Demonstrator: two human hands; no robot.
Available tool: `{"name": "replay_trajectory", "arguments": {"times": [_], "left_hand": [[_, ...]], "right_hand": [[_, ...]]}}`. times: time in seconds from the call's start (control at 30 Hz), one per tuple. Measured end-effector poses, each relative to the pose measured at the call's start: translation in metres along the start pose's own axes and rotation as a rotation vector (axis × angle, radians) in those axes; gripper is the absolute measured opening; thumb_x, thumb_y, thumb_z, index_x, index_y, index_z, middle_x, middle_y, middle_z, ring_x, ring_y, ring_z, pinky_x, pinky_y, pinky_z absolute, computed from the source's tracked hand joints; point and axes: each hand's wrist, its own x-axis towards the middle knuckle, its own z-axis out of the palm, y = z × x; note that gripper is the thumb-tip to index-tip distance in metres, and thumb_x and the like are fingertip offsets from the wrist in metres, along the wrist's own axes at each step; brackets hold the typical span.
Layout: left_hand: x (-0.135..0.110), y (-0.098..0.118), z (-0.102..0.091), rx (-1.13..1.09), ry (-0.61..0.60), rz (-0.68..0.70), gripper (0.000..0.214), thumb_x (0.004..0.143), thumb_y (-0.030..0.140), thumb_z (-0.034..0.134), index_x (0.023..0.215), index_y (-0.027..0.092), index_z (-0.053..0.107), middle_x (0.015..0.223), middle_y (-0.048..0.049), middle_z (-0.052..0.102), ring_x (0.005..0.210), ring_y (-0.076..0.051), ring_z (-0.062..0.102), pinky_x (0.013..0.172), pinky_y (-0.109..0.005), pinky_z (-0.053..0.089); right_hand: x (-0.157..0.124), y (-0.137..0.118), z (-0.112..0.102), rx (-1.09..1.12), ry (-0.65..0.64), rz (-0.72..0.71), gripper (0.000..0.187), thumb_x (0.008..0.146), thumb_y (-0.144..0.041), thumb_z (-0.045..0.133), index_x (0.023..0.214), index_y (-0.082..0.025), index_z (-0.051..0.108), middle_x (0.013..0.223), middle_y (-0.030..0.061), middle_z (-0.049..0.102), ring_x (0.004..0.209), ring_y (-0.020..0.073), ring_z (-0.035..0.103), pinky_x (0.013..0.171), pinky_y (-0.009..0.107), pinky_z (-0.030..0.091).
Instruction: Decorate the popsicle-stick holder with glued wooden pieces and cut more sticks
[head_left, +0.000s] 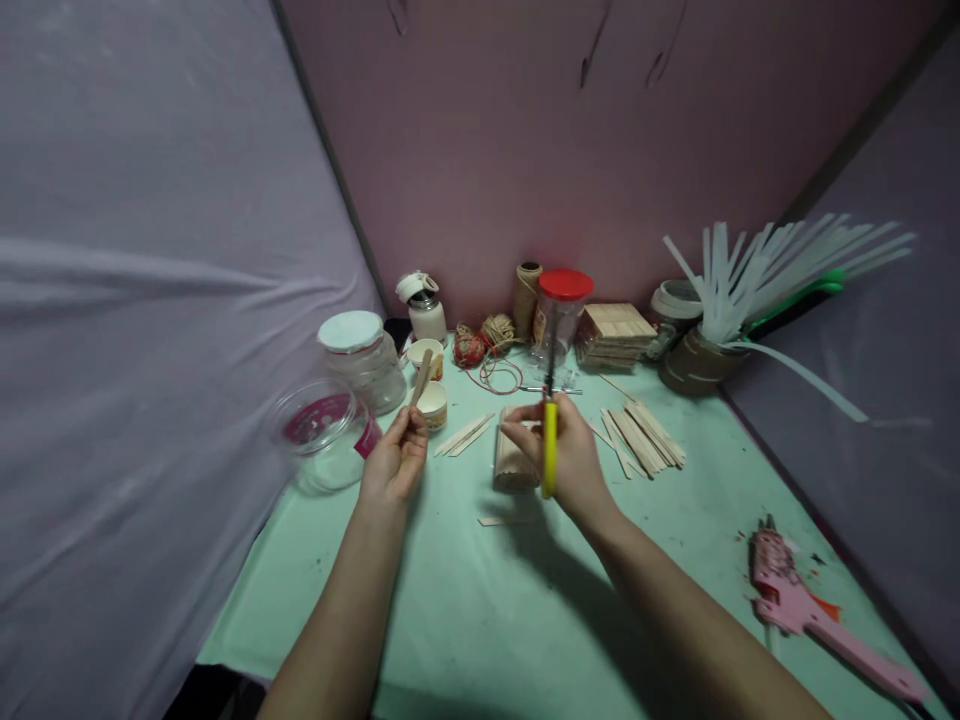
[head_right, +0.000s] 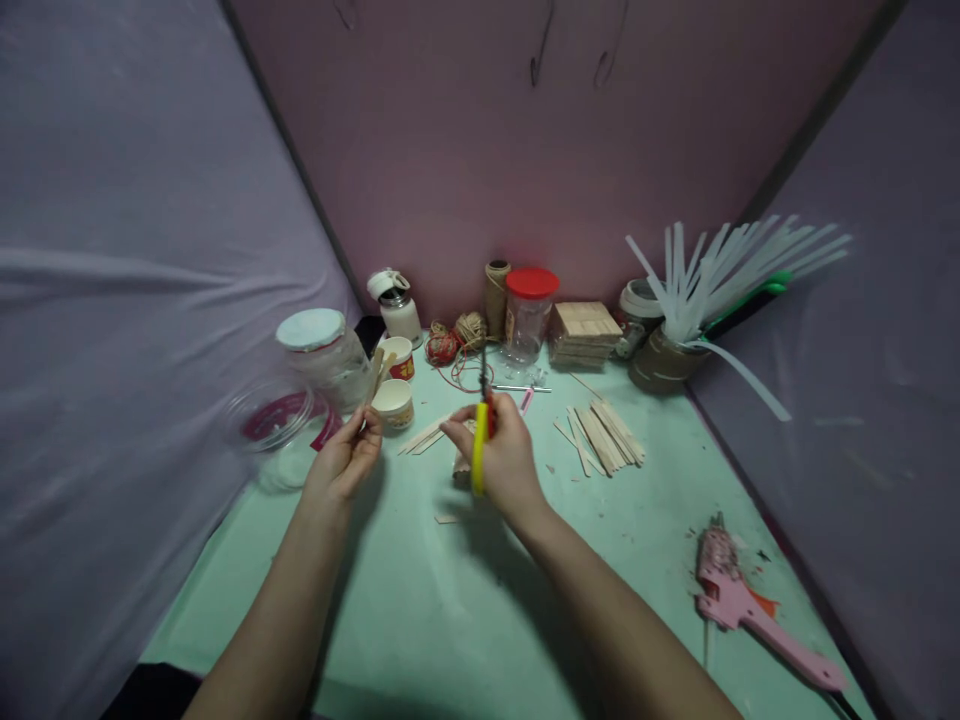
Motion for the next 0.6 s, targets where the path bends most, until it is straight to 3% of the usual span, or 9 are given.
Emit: {"name": "replay_trajectory", "arguments": {"times": [0.1, 0.2, 0.3, 0.4, 0.47, 0.53, 0.6], "left_hand": [[-0.002, 0.004, -0.003, -0.041, 0.012, -0.032, 0.024, 0.094, 0.002, 0.037, 0.086, 0.010, 0.058, 0.074, -0.0027, 0.063, 0.061, -0.005, 0.062, 0.056, -0.011, 0.057], [-0.005, 0.004, -0.008, -0.066, 0.014, -0.064, 0.024, 0.094, 0.002, 0.036, 0.087, 0.009, 0.058, 0.074, -0.0033, 0.064, 0.062, -0.005, 0.064, 0.059, -0.010, 0.057], [-0.006, -0.001, -0.016, -0.070, 0.003, -0.105, 0.023, 0.094, 0.001, 0.037, 0.088, 0.007, 0.059, 0.077, -0.0051, 0.066, 0.064, -0.004, 0.065, 0.062, -0.008, 0.055], [-0.006, -0.007, -0.027, 0.026, -0.052, -0.095, 0.021, 0.091, 0.000, 0.042, 0.088, 0.009, 0.061, 0.079, -0.0043, 0.068, 0.066, -0.004, 0.065, 0.065, -0.010, 0.055], [-0.005, -0.008, -0.032, 0.211, -0.153, -0.022, 0.014, 0.087, 0.005, 0.051, 0.090, 0.011, 0.063, 0.086, -0.0049, 0.070, 0.075, -0.008, 0.067, 0.071, -0.016, 0.056], [-0.004, -0.006, -0.034, 0.503, -0.239, 0.169, 0.013, 0.080, 0.013, 0.063, 0.093, 0.014, 0.064, 0.097, -0.0058, 0.069, 0.087, -0.012, 0.066, 0.079, -0.023, 0.055], [-0.002, 0.001, -0.030, 0.815, -0.290, 0.423, 0.028, 0.070, 0.019, 0.072, 0.097, 0.017, 0.064, 0.103, -0.0062, 0.068, 0.094, -0.015, 0.064, 0.081, -0.027, 0.053]], "right_hand": [[0.023, 0.000, 0.047, -0.014, -0.047, -0.006, 0.034, 0.067, -0.038, 0.076, 0.082, -0.022, 0.051, 0.085, 0.0021, 0.070, 0.074, 0.0172, 0.063, 0.071, 0.031, 0.047], [0.038, 0.011, 0.090, -0.023, -0.070, 0.064, 0.040, 0.062, -0.040, 0.077, 0.083, -0.021, 0.049, 0.084, 0.0027, 0.068, 0.077, 0.0190, 0.064, 0.073, 0.032, 0.047], [0.043, 0.024, 0.117, -0.044, -0.040, 0.077, 0.040, 0.062, -0.043, 0.075, 0.084, -0.021, 0.049, 0.084, 0.0023, 0.066, 0.076, 0.0194, 0.061, 0.069, 0.032, 0.046], [0.044, 0.030, 0.124, -0.066, -0.011, 0.066, 0.038, 0.065, -0.043, 0.071, 0.086, -0.022, 0.048, 0.083, 0.0014, 0.063, 0.073, 0.0191, 0.059, 0.066, 0.031, 0.044], [0.045, 0.028, 0.120, -0.082, -0.011, 0.047, 0.036, 0.065, -0.042, 0.071, 0.085, -0.022, 0.048, 0.082, 0.0004, 0.062, 0.073, 0.0187, 0.058, 0.065, 0.030, 0.043], [0.046, 0.022, 0.114, -0.097, -0.024, 0.029, 0.035, 0.063, -0.040, 0.071, 0.081, -0.023, 0.047, 0.079, -0.0013, 0.061, 0.071, 0.0178, 0.057, 0.064, 0.029, 0.042], [0.047, 0.016, 0.107, -0.126, -0.041, 0.010, 0.034, 0.062, -0.038, 0.071, 0.077, -0.023, 0.045, 0.073, -0.0032, 0.059, 0.066, 0.0166, 0.054, 0.061, 0.028, 0.040]]}}
